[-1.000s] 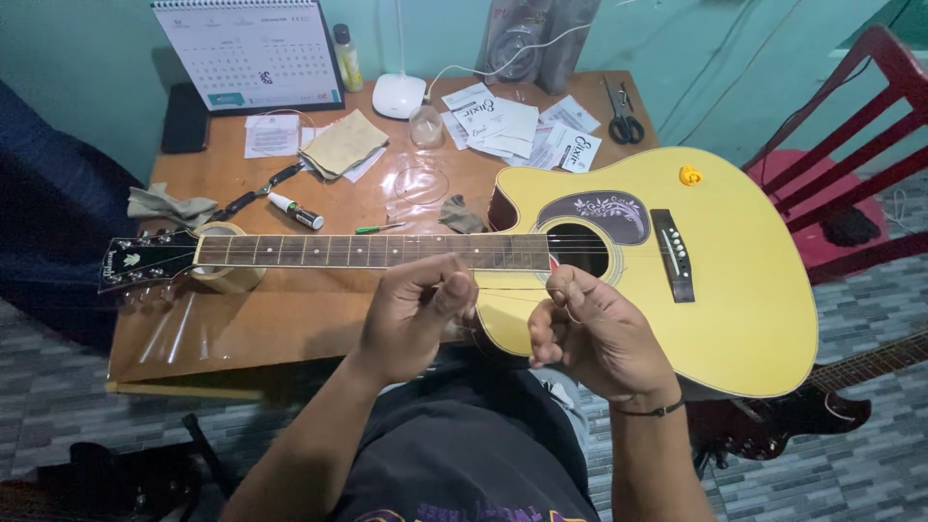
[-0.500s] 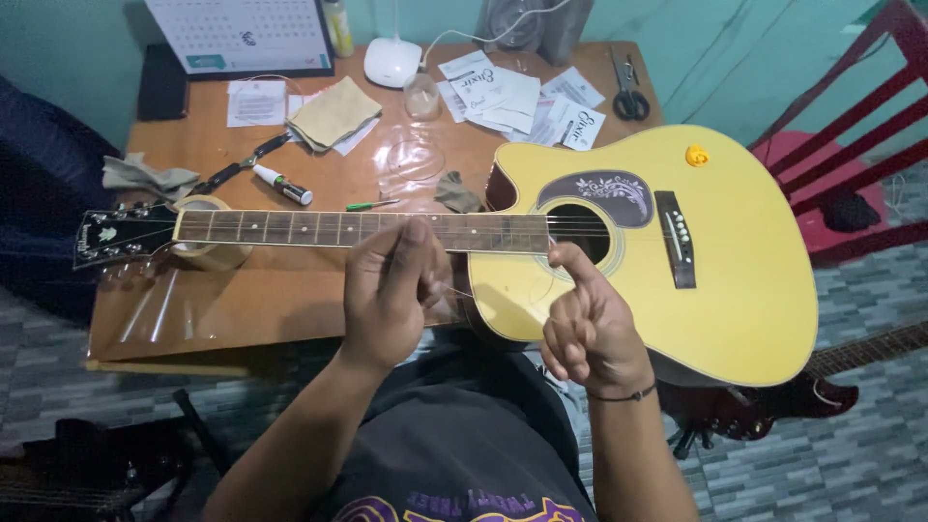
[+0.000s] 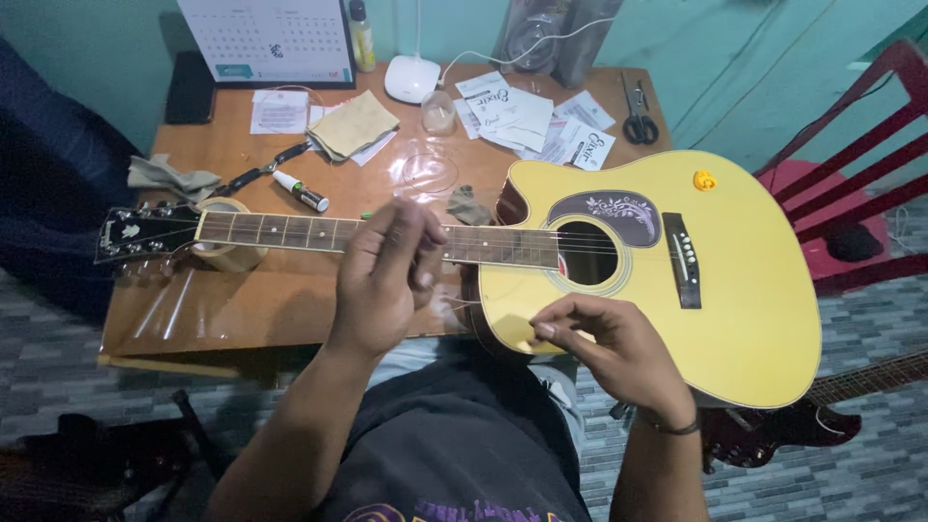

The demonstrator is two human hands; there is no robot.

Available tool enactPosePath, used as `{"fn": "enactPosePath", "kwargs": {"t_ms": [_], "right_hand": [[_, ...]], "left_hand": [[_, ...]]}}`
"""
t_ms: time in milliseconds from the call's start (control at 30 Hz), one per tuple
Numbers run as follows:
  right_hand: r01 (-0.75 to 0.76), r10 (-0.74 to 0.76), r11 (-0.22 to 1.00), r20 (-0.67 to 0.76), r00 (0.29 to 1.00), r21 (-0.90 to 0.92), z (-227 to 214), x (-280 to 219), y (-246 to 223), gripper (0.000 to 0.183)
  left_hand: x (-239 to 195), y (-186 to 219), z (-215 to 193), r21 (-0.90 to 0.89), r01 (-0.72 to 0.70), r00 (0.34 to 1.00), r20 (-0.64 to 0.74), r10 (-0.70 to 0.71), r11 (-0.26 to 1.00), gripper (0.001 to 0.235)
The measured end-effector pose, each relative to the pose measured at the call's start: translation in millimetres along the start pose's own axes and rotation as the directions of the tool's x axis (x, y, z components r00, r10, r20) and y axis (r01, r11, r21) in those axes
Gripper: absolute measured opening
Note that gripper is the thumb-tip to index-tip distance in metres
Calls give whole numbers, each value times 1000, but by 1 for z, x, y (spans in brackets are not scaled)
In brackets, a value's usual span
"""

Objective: The person removes an old string from the headstock of an acoustic guitar. They then take a new string, thread it through the soundhole, and begin winding it onto the tuning peg.

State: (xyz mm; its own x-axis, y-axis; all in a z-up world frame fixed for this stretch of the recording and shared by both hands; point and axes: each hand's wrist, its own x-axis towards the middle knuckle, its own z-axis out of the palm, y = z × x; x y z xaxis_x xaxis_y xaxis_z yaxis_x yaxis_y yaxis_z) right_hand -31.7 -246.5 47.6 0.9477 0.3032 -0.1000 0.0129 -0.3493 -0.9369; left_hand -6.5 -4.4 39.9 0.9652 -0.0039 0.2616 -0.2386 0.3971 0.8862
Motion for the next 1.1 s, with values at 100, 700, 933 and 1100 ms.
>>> {"fn": "enactPosePath", "kwargs": {"t_ms": [100, 700, 933, 1100], "right_hand": [[44, -32, 993, -111, 993, 109, 9, 4, -4, 18], [190, -102, 494, -160, 982, 848, 51, 16, 79, 13], [57, -199, 407, 27, 980, 912, 48, 15, 72, 19], [-89, -269, 193, 140, 953, 977, 48, 16, 66, 36]], "left_hand": [[-3, -18, 3, -68, 100, 994, 52, -97, 993, 34], [-16, -27, 26, 362, -45, 999, -5, 51, 931, 31], [-9, -34, 22, 290, 33, 999, 11, -38, 956, 32], [-8, -36, 18, 208, 51, 999, -29, -46, 977, 30]]}}
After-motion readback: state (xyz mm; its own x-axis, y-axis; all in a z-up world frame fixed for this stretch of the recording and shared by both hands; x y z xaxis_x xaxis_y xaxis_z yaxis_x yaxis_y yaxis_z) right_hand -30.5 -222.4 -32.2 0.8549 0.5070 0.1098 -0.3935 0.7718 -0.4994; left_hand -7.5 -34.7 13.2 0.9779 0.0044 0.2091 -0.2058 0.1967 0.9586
